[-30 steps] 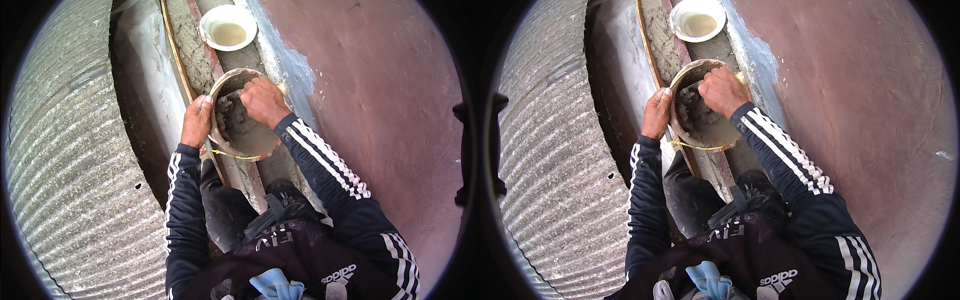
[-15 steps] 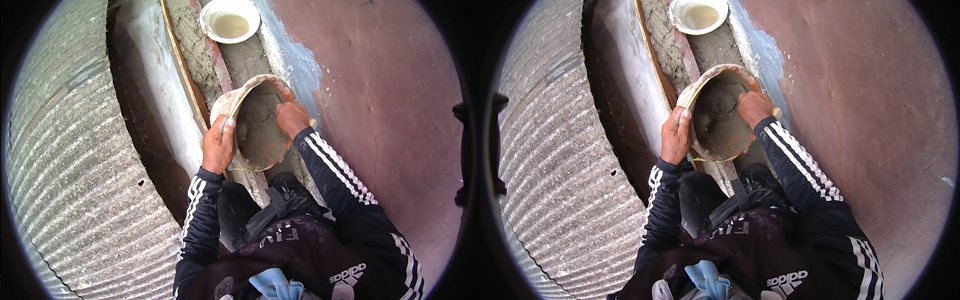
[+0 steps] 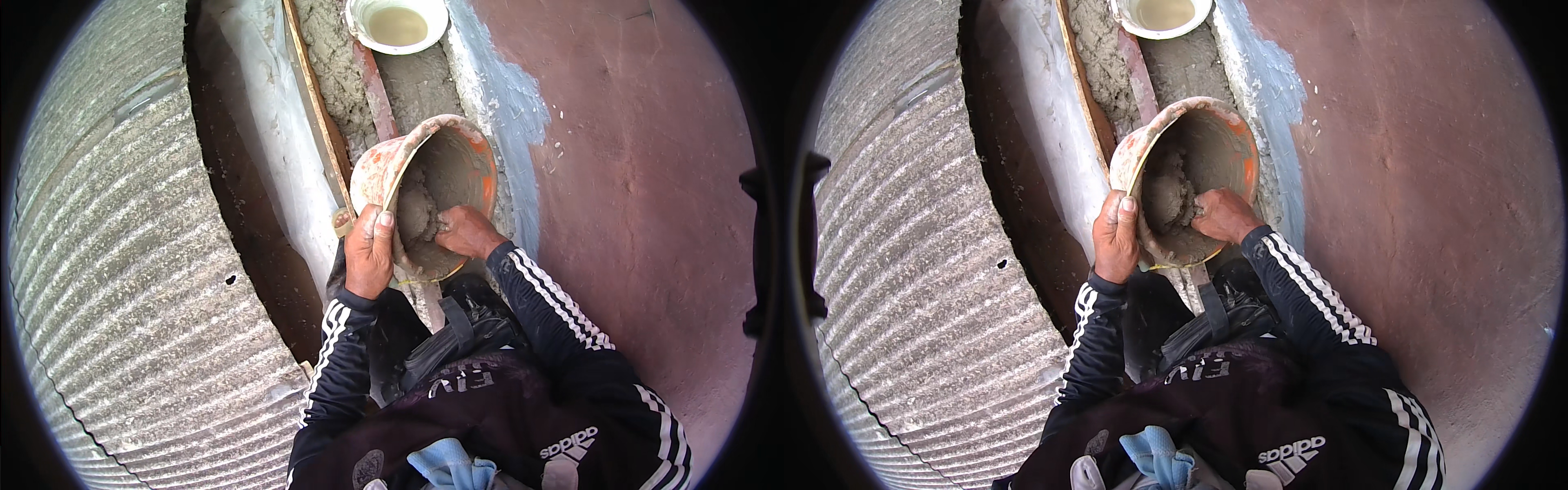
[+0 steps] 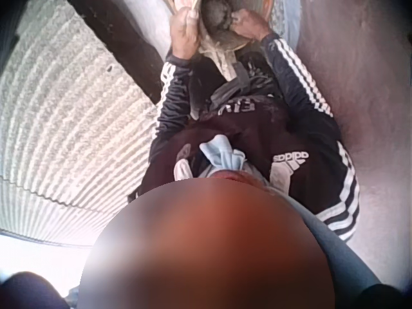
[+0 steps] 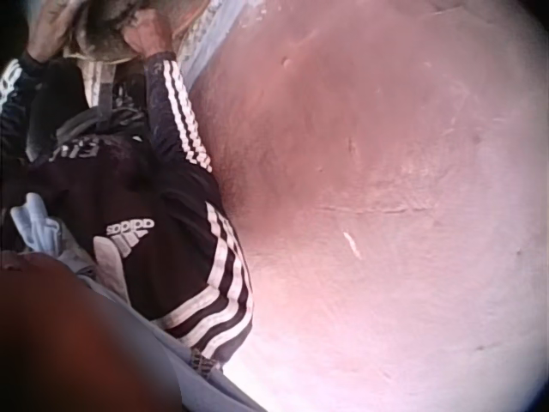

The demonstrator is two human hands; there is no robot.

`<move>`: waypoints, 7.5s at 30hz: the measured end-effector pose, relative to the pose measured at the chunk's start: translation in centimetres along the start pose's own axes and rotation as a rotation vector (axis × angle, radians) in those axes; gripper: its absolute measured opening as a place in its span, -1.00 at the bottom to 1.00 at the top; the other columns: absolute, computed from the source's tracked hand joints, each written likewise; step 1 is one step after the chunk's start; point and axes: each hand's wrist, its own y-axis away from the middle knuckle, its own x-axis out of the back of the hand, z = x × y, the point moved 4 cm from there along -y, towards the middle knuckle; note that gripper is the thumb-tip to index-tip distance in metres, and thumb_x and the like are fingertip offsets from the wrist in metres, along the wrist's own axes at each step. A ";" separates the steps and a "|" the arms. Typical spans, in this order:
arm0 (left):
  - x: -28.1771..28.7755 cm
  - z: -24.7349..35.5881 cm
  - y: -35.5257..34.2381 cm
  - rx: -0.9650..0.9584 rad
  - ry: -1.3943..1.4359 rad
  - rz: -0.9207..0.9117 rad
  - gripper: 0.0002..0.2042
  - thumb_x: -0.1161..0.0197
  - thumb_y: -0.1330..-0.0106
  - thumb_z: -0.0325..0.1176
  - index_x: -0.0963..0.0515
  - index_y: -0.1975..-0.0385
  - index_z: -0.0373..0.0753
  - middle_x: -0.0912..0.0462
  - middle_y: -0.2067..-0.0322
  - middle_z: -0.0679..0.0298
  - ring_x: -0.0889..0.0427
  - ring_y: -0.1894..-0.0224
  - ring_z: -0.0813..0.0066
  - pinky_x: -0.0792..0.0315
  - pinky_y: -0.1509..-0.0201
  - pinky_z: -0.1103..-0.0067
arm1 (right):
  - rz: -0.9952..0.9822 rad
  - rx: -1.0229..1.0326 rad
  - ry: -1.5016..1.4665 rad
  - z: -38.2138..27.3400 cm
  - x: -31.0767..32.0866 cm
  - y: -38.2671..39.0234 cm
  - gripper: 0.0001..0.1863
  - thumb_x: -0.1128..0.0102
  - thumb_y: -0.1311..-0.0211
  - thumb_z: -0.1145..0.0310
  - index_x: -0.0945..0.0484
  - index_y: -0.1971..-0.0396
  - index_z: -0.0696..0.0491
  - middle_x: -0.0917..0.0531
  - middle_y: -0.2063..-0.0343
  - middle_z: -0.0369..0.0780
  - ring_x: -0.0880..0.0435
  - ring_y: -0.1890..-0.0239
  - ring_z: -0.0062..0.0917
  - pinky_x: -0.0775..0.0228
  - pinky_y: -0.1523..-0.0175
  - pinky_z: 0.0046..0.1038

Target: The person scoops wet cement from a bucket with a trowel and applies it to a narrow gap between a corrugated roof and a wall. They repeatedly transfer cement and smooth it along the joint, occasionally moving the bucket and trowel to adjust their position.

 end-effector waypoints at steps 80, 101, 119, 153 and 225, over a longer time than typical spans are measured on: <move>-8.4 -1.7 9.7 0.487 0.542 0.471 -0.75 -0.01 -0.67 -0.26 -0.41 0.26 -0.29 -0.36 0.50 0.34 -0.31 0.41 0.62 -0.33 0.32 0.50 | -0.107 0.476 1.466 -16.3 5.2 -21.4 -0.75 -0.14 -0.32 0.37 -0.78 0.17 0.06 -0.82 0.25 -0.10 -0.82 0.12 -0.18 -0.66 0.01 -0.22; -0.5 8.7 9.0 0.247 0.442 0.510 -0.75 0.05 -0.70 -0.29 -0.51 0.10 -0.33 -0.46 0.30 0.44 -0.33 0.25 0.74 -0.30 0.14 0.69 | 0.083 0.259 0.192 -1.7 13.2 -22.1 -0.62 -0.34 -0.32 0.20 -0.62 0.17 0.27 -0.69 0.48 -0.09 -0.67 0.54 -0.35 -0.53 0.37 -0.31; 13.6 14.0 13.7 0.221 0.230 0.751 -0.67 0.03 -0.69 -0.26 -0.54 -0.12 -0.38 -0.70 0.01 0.19 -0.67 0.03 0.52 -0.57 -0.10 0.56 | -0.007 0.694 0.534 -22.9 11.0 2.6 -0.78 -0.22 -0.30 0.37 -0.64 0.26 0.24 -0.71 0.35 0.10 -0.76 0.25 -0.11 -0.58 0.10 -0.14; 9.9 14.8 20.2 0.030 -0.112 0.704 -0.73 0.01 -0.68 -0.29 -0.48 0.30 -0.26 -0.36 0.41 0.45 -0.28 0.35 0.70 -0.23 0.26 0.68 | -1.064 0.229 0.234 -21.0 -2.1 2.0 -0.69 -0.30 -0.37 0.24 -0.56 0.43 0.18 -0.58 0.63 -0.30 -0.51 0.69 -0.60 -0.41 0.61 -0.46; 12.0 -0.7 18.3 0.221 0.568 1.154 -0.53 0.05 -0.64 -0.10 -0.36 -0.33 -0.32 -0.49 -0.26 0.07 -0.54 -0.25 0.20 -0.50 -0.32 0.26 | 0.390 -0.043 -0.321 -10.9 2.7 -25.4 -0.62 -0.11 -0.29 0.31 -0.57 0.13 0.36 -0.66 0.05 0.32 -0.66 -0.05 0.20 -0.47 -0.25 -0.02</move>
